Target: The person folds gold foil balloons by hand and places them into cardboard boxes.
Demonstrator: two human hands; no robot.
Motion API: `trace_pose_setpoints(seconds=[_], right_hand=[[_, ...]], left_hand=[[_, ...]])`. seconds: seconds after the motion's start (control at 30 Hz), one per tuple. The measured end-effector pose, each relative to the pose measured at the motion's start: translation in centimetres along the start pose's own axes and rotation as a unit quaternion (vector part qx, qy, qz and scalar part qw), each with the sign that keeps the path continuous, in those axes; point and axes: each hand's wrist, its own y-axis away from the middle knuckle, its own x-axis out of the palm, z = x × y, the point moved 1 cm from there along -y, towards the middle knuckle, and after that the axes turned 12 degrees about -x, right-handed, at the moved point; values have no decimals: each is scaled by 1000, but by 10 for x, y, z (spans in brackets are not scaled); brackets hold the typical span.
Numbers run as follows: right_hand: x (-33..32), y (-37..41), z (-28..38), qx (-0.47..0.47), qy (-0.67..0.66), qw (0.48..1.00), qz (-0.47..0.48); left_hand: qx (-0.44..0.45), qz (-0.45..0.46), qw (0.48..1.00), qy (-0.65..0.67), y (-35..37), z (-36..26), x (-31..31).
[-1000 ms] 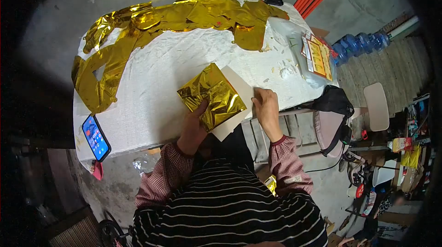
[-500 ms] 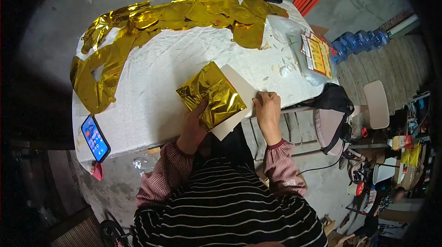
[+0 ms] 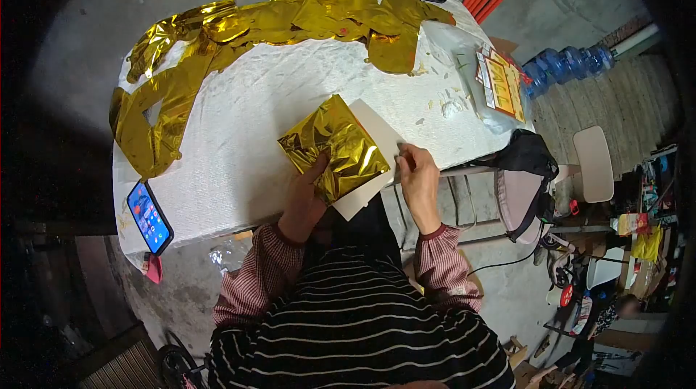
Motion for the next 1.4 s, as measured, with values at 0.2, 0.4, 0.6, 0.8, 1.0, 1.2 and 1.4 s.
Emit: trace_pose_setpoints(seconds=[0.2, 0.4, 0.6, 0.8, 1.0, 1.2, 1.4], right_hand=[[-9, -10, -10, 81, 8, 996, -19], [-9, -9, -25, 97, 8, 995, 21], [-5, -6, -27, 66, 47, 996, 22], [-10, -7, -17, 115, -15, 993, 21], [-18, -28, -18, 225, -92, 954, 173], [11, -9, -55, -13, -100, 991, 85], [1, -18, -44, 84, -195, 968, 135]], left_hand=[[-14, 24, 1000, -1, 7, -4, 5], [9, 23, 1000, 7, -1, 1, -1], [12, 29, 999, -12, -1, 1, -1], [26, 45, 998, -21, 1, 0, 0], [5, 5, 1000, -15, -4, 1, -9], [201, -65, 890, -404, -16, 8, -41], [13, -4, 1000, -8, -5, 1, -9]])
